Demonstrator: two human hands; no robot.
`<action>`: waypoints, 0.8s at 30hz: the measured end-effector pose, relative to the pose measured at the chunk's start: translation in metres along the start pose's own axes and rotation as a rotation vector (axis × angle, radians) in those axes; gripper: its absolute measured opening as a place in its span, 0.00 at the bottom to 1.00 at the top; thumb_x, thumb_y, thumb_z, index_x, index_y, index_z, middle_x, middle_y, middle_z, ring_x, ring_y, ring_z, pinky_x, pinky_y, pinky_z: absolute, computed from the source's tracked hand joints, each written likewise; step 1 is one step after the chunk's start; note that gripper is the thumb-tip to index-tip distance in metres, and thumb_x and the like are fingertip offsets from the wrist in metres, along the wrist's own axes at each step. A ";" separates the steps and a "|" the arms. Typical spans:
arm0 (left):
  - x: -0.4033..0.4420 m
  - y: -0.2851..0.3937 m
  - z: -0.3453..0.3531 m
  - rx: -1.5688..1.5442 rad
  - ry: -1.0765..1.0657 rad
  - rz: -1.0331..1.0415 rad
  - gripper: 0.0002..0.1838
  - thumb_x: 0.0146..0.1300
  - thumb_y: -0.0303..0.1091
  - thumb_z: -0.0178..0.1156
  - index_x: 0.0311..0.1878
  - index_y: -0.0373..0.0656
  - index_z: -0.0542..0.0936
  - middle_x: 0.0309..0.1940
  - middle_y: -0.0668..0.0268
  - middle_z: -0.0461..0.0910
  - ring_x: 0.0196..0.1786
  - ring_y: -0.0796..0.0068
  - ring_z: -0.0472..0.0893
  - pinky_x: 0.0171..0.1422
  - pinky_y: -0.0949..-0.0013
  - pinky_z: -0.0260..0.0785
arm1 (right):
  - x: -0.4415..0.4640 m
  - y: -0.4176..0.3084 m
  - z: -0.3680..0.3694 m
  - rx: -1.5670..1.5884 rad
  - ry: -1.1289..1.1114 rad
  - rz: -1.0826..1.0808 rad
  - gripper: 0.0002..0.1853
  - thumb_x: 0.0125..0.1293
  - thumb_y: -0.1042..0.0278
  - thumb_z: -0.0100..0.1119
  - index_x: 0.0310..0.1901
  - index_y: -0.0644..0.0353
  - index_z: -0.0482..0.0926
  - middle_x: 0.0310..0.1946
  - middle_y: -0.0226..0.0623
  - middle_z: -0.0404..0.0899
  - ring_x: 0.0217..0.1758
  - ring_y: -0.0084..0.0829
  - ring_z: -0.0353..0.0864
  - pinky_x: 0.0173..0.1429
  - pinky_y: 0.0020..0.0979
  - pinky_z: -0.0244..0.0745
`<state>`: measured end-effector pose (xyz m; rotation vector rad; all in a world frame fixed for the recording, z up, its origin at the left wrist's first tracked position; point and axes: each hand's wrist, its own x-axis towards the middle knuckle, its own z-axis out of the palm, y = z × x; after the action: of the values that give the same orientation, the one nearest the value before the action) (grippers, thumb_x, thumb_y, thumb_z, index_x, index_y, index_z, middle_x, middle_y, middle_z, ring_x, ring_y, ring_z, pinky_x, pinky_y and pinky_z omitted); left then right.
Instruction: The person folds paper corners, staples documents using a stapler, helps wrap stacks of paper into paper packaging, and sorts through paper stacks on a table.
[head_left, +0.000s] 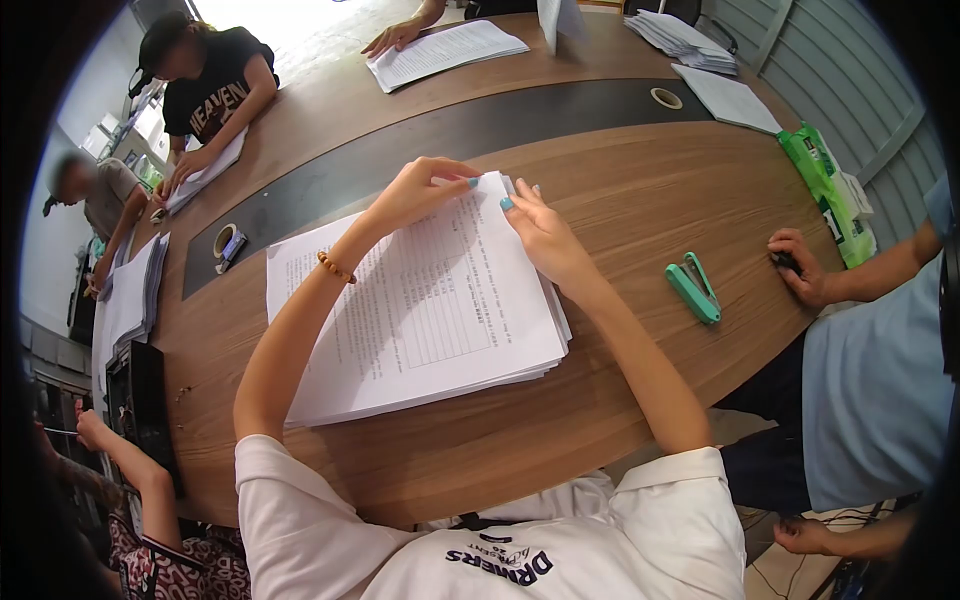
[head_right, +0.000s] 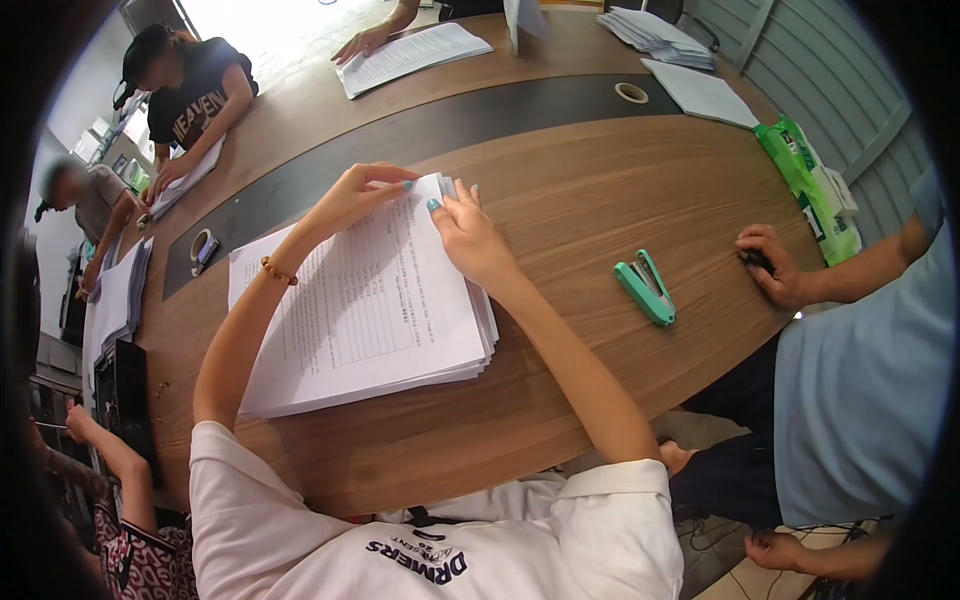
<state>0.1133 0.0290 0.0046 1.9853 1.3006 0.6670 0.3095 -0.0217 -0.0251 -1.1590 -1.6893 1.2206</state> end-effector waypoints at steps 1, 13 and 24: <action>-0.001 0.000 -0.001 -0.012 -0.015 0.008 0.15 0.59 0.37 0.56 0.46 0.42 0.81 0.42 0.56 0.79 0.42 0.66 0.80 0.46 0.68 0.73 | 0.001 0.002 0.001 0.001 0.008 -0.010 0.27 0.67 0.57 0.42 0.59 0.72 0.64 0.67 0.56 0.45 0.73 0.45 0.35 0.72 0.37 0.38; -0.031 -0.009 0.013 0.337 0.227 0.281 0.20 0.55 0.36 0.60 0.50 0.36 0.75 0.50 0.56 0.75 0.53 0.60 0.74 0.58 0.62 0.63 | -0.009 -0.019 -0.002 0.024 0.046 -0.096 0.26 0.60 0.66 0.54 0.58 0.72 0.65 0.66 0.58 0.50 0.72 0.45 0.43 0.69 0.39 0.50; -0.043 0.005 0.008 0.343 0.306 0.312 0.28 0.48 0.35 0.60 0.55 0.39 0.68 0.51 0.56 0.72 0.59 0.58 0.67 0.64 0.61 0.54 | 0.003 -0.023 0.001 0.541 -0.151 0.113 0.24 0.54 0.79 0.58 0.54 0.67 0.65 0.43 0.45 0.77 0.41 0.29 0.79 0.45 0.27 0.74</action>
<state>0.1061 -0.0141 0.0011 2.4733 1.3638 0.9798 0.3019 -0.0223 -0.0027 -0.8498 -1.2824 1.7362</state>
